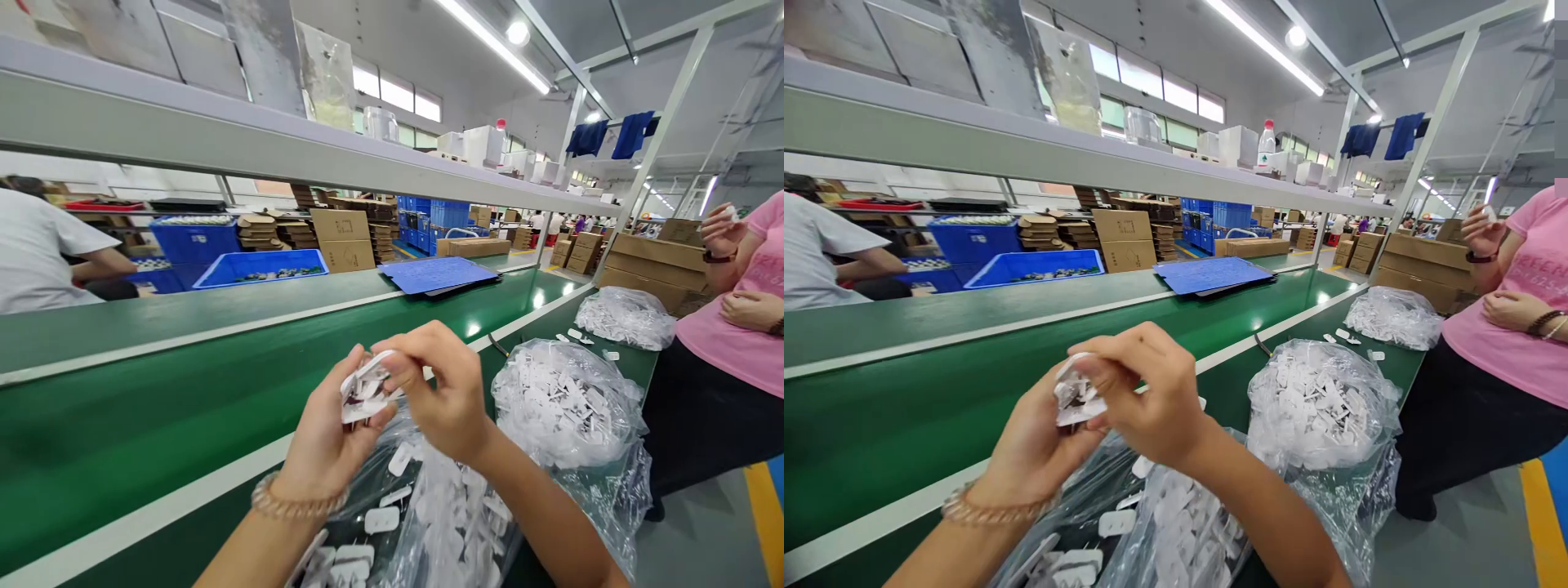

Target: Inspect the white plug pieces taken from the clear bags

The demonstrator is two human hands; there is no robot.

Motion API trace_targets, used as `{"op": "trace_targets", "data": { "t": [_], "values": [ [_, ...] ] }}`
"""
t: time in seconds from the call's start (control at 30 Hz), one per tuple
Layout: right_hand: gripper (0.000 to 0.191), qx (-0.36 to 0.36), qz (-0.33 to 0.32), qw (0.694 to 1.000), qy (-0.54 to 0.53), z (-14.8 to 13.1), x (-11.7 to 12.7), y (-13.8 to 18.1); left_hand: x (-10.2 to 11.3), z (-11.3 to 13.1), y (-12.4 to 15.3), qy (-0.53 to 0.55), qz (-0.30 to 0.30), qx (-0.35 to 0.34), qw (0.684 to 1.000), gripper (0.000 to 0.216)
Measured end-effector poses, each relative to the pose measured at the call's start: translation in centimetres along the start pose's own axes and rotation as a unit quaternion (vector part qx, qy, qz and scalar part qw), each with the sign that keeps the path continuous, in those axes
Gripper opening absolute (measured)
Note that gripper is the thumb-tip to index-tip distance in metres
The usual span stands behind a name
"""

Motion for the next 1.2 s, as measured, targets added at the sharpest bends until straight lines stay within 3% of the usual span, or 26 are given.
{"op": "trace_targets", "data": {
  "t": [0.1, 0.17, 0.2, 0.27, 0.33, 0.43, 0.5, 0.67, 0.93, 1.2],
  "values": [
    [0.01, -0.08, -0.022, 0.993, -0.086, 1.0, 0.8, -0.8, -0.8, 1.9, 0.8, -0.132, -0.058, -0.065, 0.987, 0.037],
    [0.004, -0.119, -0.029, 0.985, -0.122, 1.5, 1.0, -0.8, -1.4, 4.1, 2.2, -0.261, -0.077, -0.178, 0.946, 0.034],
    [0.002, -0.135, -0.031, 0.981, -0.135, 1.7, 1.1, -0.8, -1.9, 5.5, 3.1, -0.327, -0.074, -0.257, 0.906, 0.027],
    [0.007, -0.162, -0.036, 0.971, -0.17, 2.0, 0.9, -0.5, -3.5, 7.7, 5.9, -0.448, -0.067, -0.43, 0.781, 0.015],
    [0.012, -0.179, -0.057, 0.957, -0.223, 2.0, 0.3, -0.2, -4.8, 8.6, 8.2, -0.495, -0.067, -0.544, 0.674, 0.012],
    [0.01, -0.183, -0.099, 0.931, -0.3, 1.5, -0.9, 0.1, -6.2, 8.4, 10.3, -0.503, -0.1, -0.625, 0.589, 0.012],
    [0.014, -0.186, -0.115, 0.923, -0.316, 1.3, -1.3, 0.3, -6.5, 8.2, 11.0, -0.489, -0.121, -0.651, 0.568, 0.01],
    [0.027, -0.176, -0.127, 0.927, -0.305, 0.9, -1.6, 0.7, -6.4, 8.1, 11.8, -0.465, -0.149, -0.672, 0.557, 0.014],
    [0.042, -0.144, -0.142, 0.939, -0.278, 0.0, -1.6, 1.0, -6.5, 8.3, 13.1, -0.466, -0.138, -0.705, 0.516, 0.009],
    [0.041, -0.056, -0.119, 0.978, -0.16, -1.4, 0.0, 0.8, -6.5, 8.5, 13.9, -0.493, -0.133, -0.717, 0.475, 0.006]
  ]
}}
Point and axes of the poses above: each hand's wrist, its own y-axis away from the middle knuckle, its own x-axis out of the back of the hand, z = x × y, the point moved 9 cm from there along -y, towards the middle knuckle, and after that the axes turned 3 degrees about z, right-handed, at the moved point
